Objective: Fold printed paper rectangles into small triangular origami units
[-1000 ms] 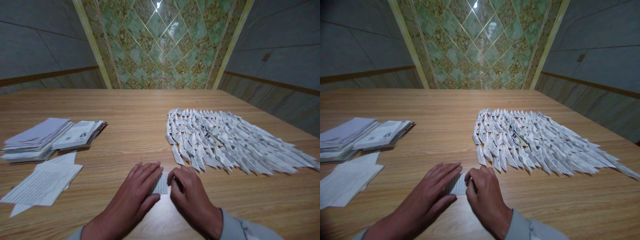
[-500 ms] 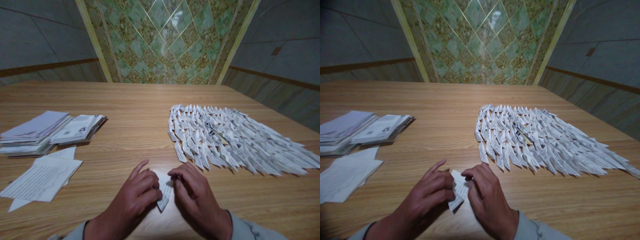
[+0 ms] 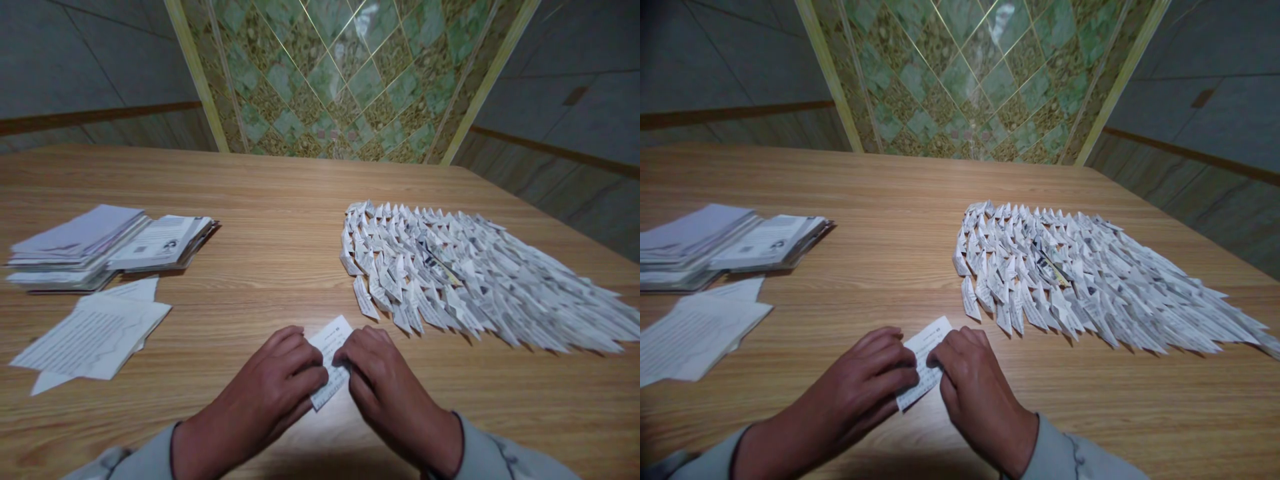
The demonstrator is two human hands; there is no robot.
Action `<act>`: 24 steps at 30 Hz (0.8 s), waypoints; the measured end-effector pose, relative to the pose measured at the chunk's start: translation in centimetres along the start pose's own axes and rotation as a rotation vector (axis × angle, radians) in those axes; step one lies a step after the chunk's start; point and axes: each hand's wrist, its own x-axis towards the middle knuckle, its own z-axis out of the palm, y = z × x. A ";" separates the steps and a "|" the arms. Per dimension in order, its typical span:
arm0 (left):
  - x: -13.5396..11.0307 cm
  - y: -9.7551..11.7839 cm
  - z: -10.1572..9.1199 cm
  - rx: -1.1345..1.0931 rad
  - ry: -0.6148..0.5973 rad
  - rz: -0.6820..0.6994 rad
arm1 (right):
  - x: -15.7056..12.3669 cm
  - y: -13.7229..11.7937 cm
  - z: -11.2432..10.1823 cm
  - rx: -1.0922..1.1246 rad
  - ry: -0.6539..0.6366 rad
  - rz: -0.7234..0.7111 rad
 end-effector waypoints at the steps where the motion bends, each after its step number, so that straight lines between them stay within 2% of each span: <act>1: -0.1 0.0 0.2 -0.021 0.002 -0.010 | 0.0 -0.1 0.0 0.001 0.001 0.009; 9: -0.2 -0.2 1.3 -0.162 0.046 -0.239 | -0.4 -0.3 0.1 -0.036 -0.010 0.044; 15: 0.1 -0.1 1.6 0.003 0.065 -0.350 | -0.1 -1.0 -0.2 -0.080 -0.025 0.062; 20: 0.5 -0.2 1.6 0.083 0.021 -0.403 | 0.2 -1.0 0.0 -0.128 -0.017 0.137; 24: 0.7 -0.2 1.4 0.099 -0.007 -0.448 | 0.2 -0.8 0.4 -0.163 0.011 0.143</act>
